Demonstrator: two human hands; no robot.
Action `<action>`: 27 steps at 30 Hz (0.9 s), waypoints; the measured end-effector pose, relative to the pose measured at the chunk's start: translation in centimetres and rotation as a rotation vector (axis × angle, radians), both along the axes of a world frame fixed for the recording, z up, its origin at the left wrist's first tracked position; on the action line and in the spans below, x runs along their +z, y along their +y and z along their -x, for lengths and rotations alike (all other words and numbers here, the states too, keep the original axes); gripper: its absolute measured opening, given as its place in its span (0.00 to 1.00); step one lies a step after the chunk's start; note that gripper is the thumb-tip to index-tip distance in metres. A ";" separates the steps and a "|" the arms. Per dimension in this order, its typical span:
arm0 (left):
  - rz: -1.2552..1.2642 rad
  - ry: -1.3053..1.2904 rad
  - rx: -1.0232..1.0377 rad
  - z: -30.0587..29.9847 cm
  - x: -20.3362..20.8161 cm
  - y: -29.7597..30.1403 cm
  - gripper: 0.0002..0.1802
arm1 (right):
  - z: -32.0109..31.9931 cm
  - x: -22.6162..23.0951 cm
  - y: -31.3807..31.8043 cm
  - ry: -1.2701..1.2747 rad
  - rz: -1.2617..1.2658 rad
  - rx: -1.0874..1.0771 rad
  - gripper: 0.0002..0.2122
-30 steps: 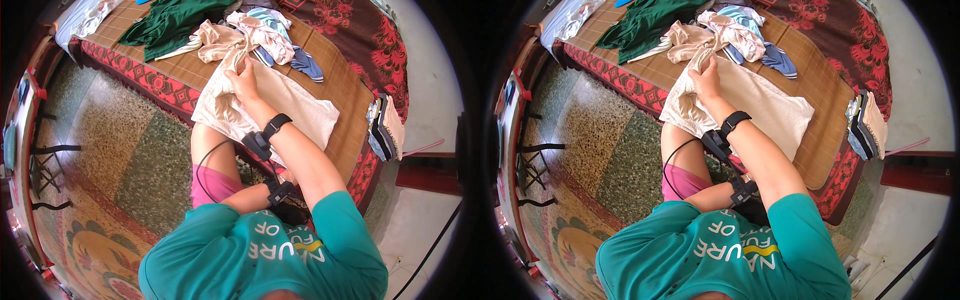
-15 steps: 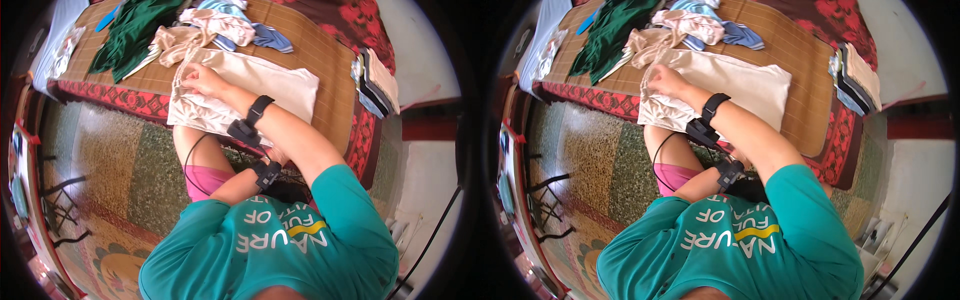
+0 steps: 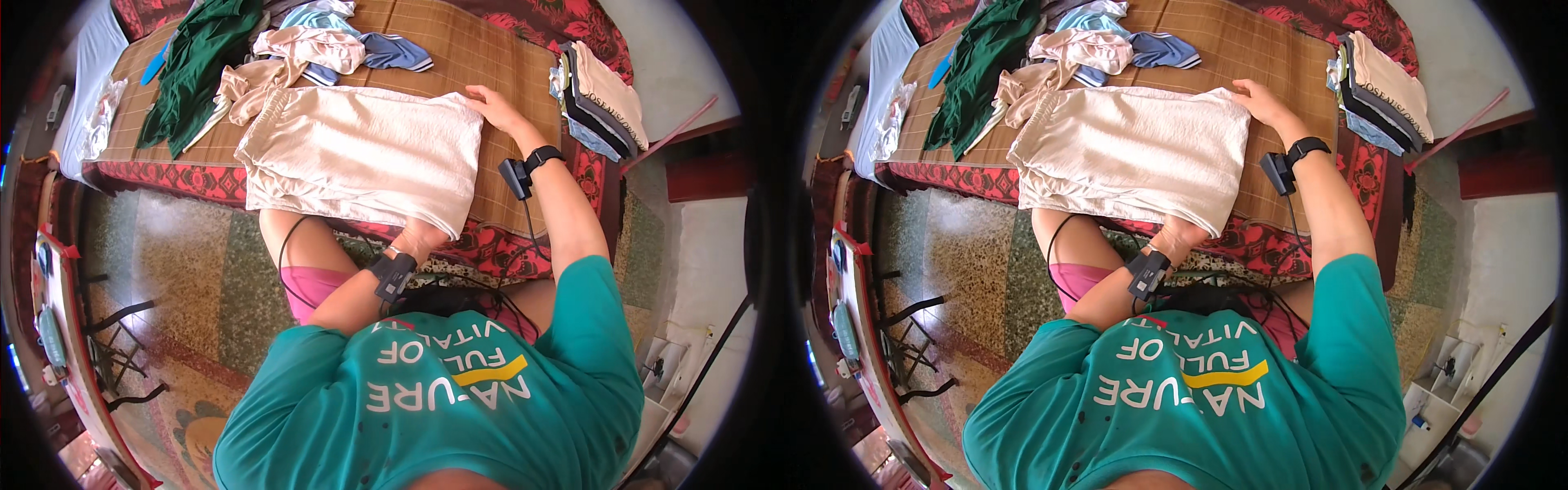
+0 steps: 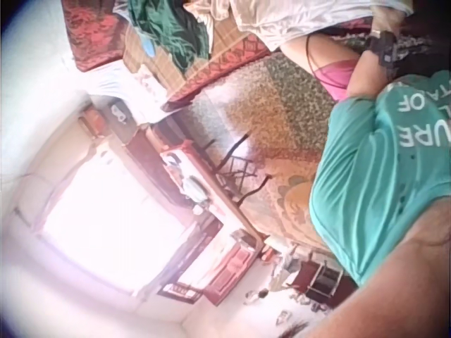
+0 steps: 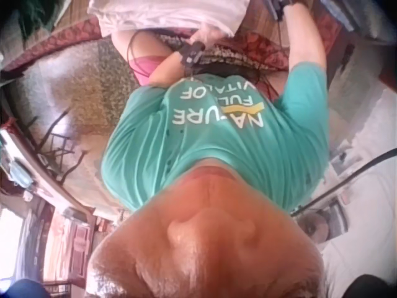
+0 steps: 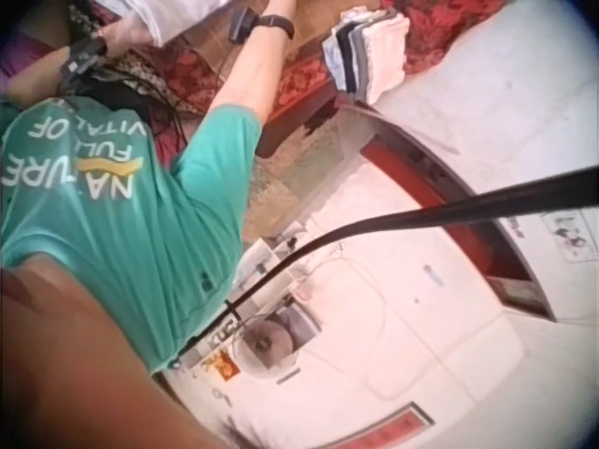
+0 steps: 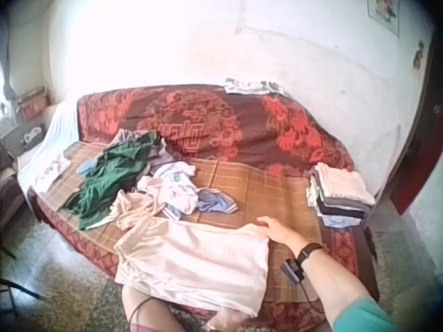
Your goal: The person is folding a beige graphic t-shirt and a pair of white elastic-waist pants on a bed.
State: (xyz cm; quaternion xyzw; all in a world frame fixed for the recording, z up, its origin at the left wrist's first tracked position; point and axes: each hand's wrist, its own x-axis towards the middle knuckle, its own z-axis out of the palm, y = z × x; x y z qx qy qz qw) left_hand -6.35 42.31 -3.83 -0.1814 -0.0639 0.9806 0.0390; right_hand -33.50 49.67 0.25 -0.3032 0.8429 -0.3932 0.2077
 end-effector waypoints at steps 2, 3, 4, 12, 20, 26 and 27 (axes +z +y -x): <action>0.013 -0.024 -0.011 -0.1 0.7 -0.2 0.26 | -0.3 0.1 -0.1 -0.041 0.012 0.042 0.23; 0.017 -0.041 -0.026 -0.1 0.8 -0.2 0.27 | -0.5 0.1 -0.2 -0.075 0.017 0.082 0.23; 0.026 -0.047 -0.022 -0.1 0.7 -0.3 0.27 | -0.9 0.3 -0.4 -0.081 0.026 0.085 0.23; 0.032 -0.060 -0.031 0.1 0.8 -0.4 0.28 | -3.3 2.2 -0.9 0.222 -0.018 0.161 0.12; -0.029 0.043 -0.030 0.0 -0.2 -0.6 0.29 | -4.4 3.1 -0.7 0.342 -0.052 0.320 0.12; -0.024 -0.007 -0.010 0.1 0.0 -0.4 0.28 | -3.5 2.4 -1.4 0.297 0.081 0.282 0.12; -0.029 -0.023 -0.009 0.0 -0.1 -0.4 0.28 | -3.5 2.7 -1.7 0.038 0.048 0.225 0.13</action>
